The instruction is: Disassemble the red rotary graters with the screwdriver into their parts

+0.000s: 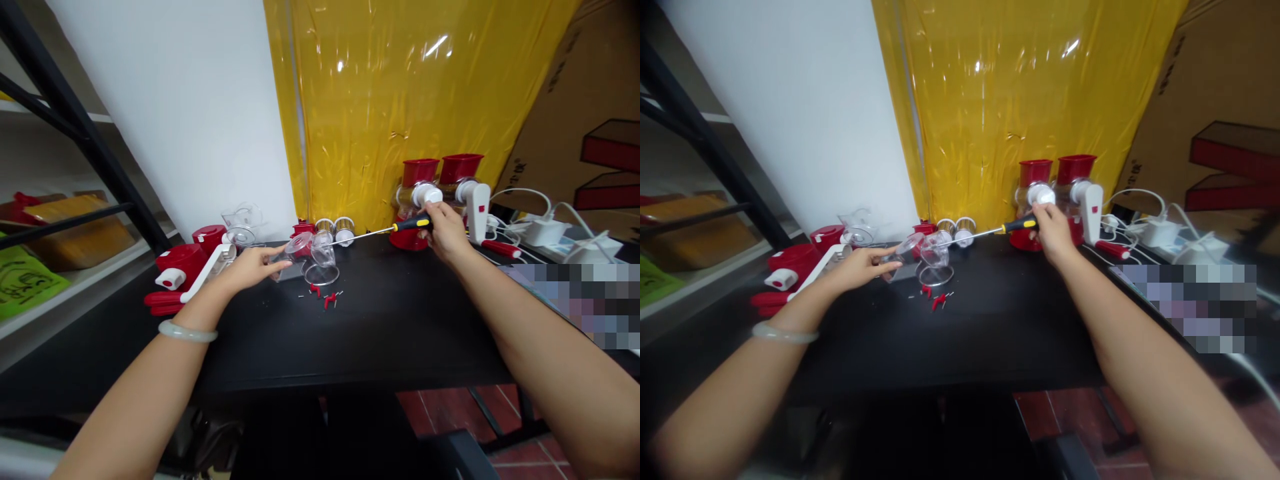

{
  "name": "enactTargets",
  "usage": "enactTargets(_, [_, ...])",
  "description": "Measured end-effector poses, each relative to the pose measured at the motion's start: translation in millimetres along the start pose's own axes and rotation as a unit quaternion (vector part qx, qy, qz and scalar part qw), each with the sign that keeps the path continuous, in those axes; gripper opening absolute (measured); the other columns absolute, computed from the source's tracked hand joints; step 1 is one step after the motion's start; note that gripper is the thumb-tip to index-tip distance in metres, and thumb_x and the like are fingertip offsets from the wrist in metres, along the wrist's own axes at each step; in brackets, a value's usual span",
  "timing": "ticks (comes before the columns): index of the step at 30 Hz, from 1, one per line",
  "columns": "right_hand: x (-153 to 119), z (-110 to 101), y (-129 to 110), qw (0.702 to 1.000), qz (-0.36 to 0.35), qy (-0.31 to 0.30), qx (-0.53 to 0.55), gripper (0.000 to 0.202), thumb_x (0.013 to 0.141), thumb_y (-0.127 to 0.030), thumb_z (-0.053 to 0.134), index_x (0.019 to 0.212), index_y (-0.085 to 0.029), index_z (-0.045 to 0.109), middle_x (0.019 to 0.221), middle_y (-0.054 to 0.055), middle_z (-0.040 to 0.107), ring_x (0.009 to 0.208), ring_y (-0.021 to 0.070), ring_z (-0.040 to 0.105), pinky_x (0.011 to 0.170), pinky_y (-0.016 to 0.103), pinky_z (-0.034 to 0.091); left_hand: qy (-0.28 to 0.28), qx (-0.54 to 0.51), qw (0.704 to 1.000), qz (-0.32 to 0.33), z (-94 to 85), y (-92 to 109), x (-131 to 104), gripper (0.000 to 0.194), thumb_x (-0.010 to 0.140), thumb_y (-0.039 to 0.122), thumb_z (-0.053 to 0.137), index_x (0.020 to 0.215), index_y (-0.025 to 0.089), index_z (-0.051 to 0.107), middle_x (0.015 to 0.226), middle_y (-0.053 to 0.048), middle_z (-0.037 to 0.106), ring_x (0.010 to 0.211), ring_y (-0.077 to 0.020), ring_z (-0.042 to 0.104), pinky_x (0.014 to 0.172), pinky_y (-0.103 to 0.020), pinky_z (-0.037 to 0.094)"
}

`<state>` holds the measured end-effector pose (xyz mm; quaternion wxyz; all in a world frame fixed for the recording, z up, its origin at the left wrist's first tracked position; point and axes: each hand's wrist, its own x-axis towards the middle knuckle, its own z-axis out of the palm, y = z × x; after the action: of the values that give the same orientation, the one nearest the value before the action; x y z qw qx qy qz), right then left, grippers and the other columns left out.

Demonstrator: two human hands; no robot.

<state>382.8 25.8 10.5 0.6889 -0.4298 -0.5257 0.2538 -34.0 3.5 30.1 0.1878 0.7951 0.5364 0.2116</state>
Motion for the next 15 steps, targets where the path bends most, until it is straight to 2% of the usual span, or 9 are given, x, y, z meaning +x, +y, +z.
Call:
enactTargets(3, [-2.5, 6.1, -5.2, 0.991, 0.041, 0.034, 0.123, 0.021, 0.067, -0.036, 0.067, 0.074, -0.023, 0.052, 0.066, -0.003, 0.050, 0.048, 0.0092, 0.045, 0.041, 0.023, 0.036, 0.000, 0.000, 1.000, 0.002, 0.2, 0.4, -0.1, 0.071, 0.081, 0.057, 0.063, 0.140, 0.021, 0.051, 0.069, -0.002, 0.075, 0.075, -0.0234, 0.070, 0.077, -0.032, 0.048])
enactTargets(6, [-4.7, 6.3, -11.3, 0.975, 0.061, 0.005, 0.213, 0.015, 0.060, -0.023, 0.062, 0.071, -0.023, 0.052, 0.066, -0.003, 0.049, 0.057, 0.0111, 0.050, 0.048, 0.024, 0.044, 0.007, 0.002, 1.000, 0.003, 0.7, 0.3, -0.5, 0.071, 0.080, 0.059, 0.063, 0.139, 0.020, 0.053, 0.068, -0.003, 0.075, 0.075, -0.0236, 0.070, 0.077, -0.032, 0.048])
enactTargets(9, [-6.2, 0.8, -15.7, 0.966, 0.064, -0.024, 0.248, 0.015, 0.055, -0.017, 0.057, 0.069, -0.022, 0.054, 0.065, -0.001, 0.051, 0.062, 0.0131, 0.053, 0.051, 0.025, 0.046, 0.014, 0.005, 1.000, 0.004, 1.3, -0.3, -1.0, 0.071, 0.080, 0.060, 0.062, 0.139, 0.021, 0.053, 0.069, -0.002, 0.075, 0.075, -0.0235, 0.069, 0.076, -0.032, 0.048])
enactTargets(12, [-6.3, -3.3, -17.4, 0.964, 0.066, -0.050, 0.252, 0.011, 0.058, -0.022, 0.059, 0.069, -0.022, 0.057, 0.068, 0.001, 0.058, 0.067, 0.0157, 0.058, 0.054, 0.027, 0.049, 0.010, 0.007, 1.000, 0.002, 1.3, -0.9, -1.0, 0.071, 0.080, 0.061, 0.062, 0.140, 0.023, 0.052, 0.069, -0.002, 0.075, 0.076, -0.0237, 0.070, 0.078, -0.033, 0.048])
enactTargets(14, [-5.1, -3.7, -16.3, 0.970, 0.063, -0.051, 0.230, 0.013, 0.067, -0.035, 0.059, 0.069, -0.022, 0.057, 0.068, 0.003, 0.059, 0.065, 0.0176, 0.059, 0.050, 0.029, 0.048, 0.004, -0.003, 1.000, -0.002, 1.2, -1.1, -0.8, 0.071, 0.080, 0.060, 0.062, 0.140, 0.023, 0.051, 0.069, -0.002, 0.075, 0.078, -0.0237, 0.071, 0.080, -0.033, 0.048])
enactTargets(15, [-4.2, -3.4, -15.0, 0.975, 0.062, -0.041, 0.208, 0.023, 0.073, -0.045, 0.056, 0.068, -0.022, 0.057, 0.065, 0.003, 0.058, 0.061, 0.0178, 0.059, 0.047, 0.029, 0.046, 0.001, -0.008, 1.000, -0.003, 1.1, -1.2, -0.6, 0.071, 0.081, 0.059, 0.062, 0.141, 0.023, 0.051, 0.070, -0.002, 0.075, 0.078, -0.0237, 0.071, 0.081, -0.034, 0.048])
